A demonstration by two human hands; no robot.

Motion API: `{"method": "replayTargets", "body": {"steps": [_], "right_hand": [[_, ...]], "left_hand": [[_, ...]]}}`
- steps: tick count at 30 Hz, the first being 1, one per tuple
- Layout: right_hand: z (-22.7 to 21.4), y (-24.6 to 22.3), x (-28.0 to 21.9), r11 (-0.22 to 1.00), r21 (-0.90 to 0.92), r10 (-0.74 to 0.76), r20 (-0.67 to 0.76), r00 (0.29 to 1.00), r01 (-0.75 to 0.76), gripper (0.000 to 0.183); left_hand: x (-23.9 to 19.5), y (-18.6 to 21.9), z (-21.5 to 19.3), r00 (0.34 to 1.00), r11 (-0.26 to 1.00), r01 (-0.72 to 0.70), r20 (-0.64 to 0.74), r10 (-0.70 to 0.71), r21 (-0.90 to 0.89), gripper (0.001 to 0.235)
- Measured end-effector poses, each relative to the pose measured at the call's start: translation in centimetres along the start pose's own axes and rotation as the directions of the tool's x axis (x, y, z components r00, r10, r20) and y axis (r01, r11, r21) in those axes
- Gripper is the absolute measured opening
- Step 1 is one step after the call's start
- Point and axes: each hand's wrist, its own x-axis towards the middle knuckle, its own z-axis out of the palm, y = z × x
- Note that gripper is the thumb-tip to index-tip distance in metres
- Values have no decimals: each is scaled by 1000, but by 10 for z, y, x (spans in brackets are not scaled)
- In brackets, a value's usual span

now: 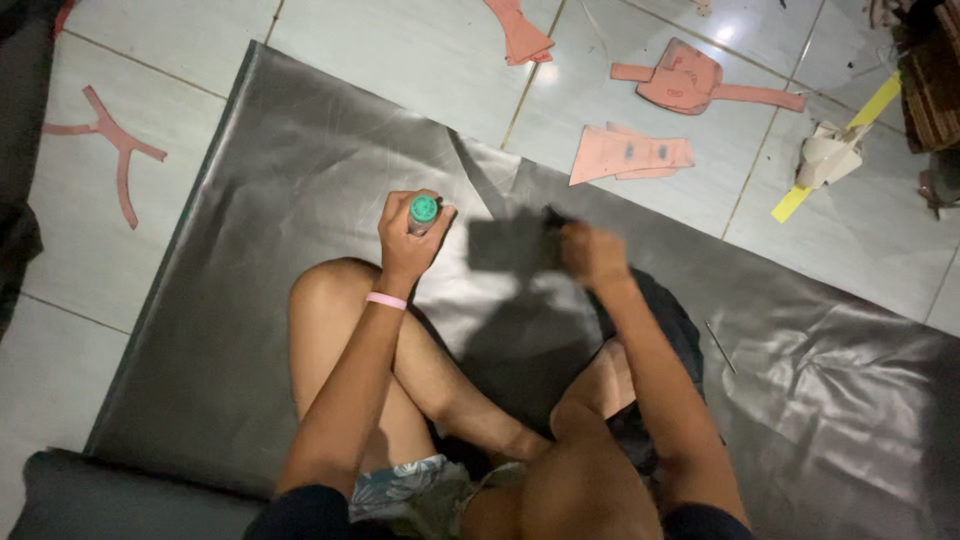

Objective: The person sits on the floor and repeatedly applies liquid from a small bottle onto a dark sheet, then wipes the area with a dark cloth. The person continues this cycle of applying and wiping across different sections of the sheet.

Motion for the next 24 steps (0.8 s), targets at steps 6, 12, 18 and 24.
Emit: {"method": "replayTargets", "body": {"steps": [6, 12, 18, 24], "right_hand": [[27, -31, -12, 980, -155, 138, 79, 987, -124, 22], [13, -42, -15, 971, -43, 237, 74, 969, -235, 27], [-12, -53, -28, 743, 168, -631, -144, 762, 647, 27], [-39, -107, -60, 878, 466, 7, -244, 970, 111, 20]], "left_hand": [[-4, -3, -1, 999, 1000, -31, -8, 31, 8, 24], [-1, -3, 0, 1000, 1000, -24, -7, 24, 3, 25], [-1, -2, 0, 987, 996, -76, 137, 81, -45, 31], [-12, -3, 5, 902, 958, -271, 372, 220, 90, 41]]}}
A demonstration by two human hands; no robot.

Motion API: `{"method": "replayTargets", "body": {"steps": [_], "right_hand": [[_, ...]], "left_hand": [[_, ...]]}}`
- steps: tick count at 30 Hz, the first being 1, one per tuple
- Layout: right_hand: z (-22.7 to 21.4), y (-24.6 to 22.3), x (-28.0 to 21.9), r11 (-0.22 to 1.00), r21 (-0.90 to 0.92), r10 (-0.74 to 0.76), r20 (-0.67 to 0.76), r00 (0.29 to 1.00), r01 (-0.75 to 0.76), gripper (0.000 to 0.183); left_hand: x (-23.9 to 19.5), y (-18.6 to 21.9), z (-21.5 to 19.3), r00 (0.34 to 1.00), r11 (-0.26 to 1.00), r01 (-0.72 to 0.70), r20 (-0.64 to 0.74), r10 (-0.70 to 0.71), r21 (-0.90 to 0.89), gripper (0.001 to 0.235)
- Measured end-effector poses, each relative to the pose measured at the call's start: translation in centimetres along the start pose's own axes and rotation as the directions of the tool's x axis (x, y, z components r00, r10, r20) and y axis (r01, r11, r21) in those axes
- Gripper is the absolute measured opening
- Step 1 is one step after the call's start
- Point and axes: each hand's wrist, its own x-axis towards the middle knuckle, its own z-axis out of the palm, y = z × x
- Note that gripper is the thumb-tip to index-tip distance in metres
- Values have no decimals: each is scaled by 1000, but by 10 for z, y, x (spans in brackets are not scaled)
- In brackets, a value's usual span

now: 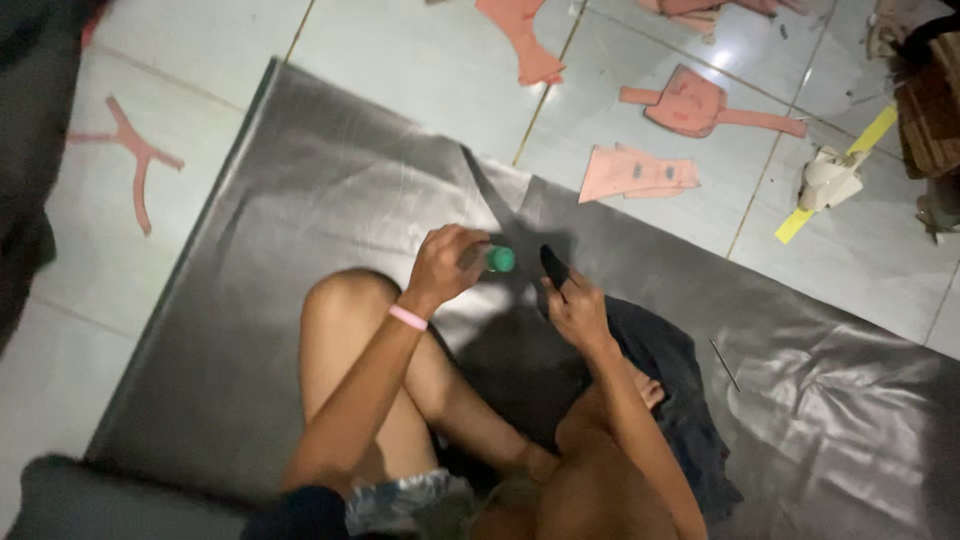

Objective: The person sits on the floor and repeatedly applies liquid from a small bottle onto a dark sheet, then wipes the area with a dark cloth. The person continues this cycle of applying and wiping across different sections of the sheet.

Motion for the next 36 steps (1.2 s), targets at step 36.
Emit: {"method": "replayTargets", "body": {"steps": [36], "right_hand": [[-26, -32, -17, 466, 795, 366, 226, 903, -388, 37]], "left_hand": [[27, 77, -31, 1000, 975, 22, -1, -23, 220, 27]]}}
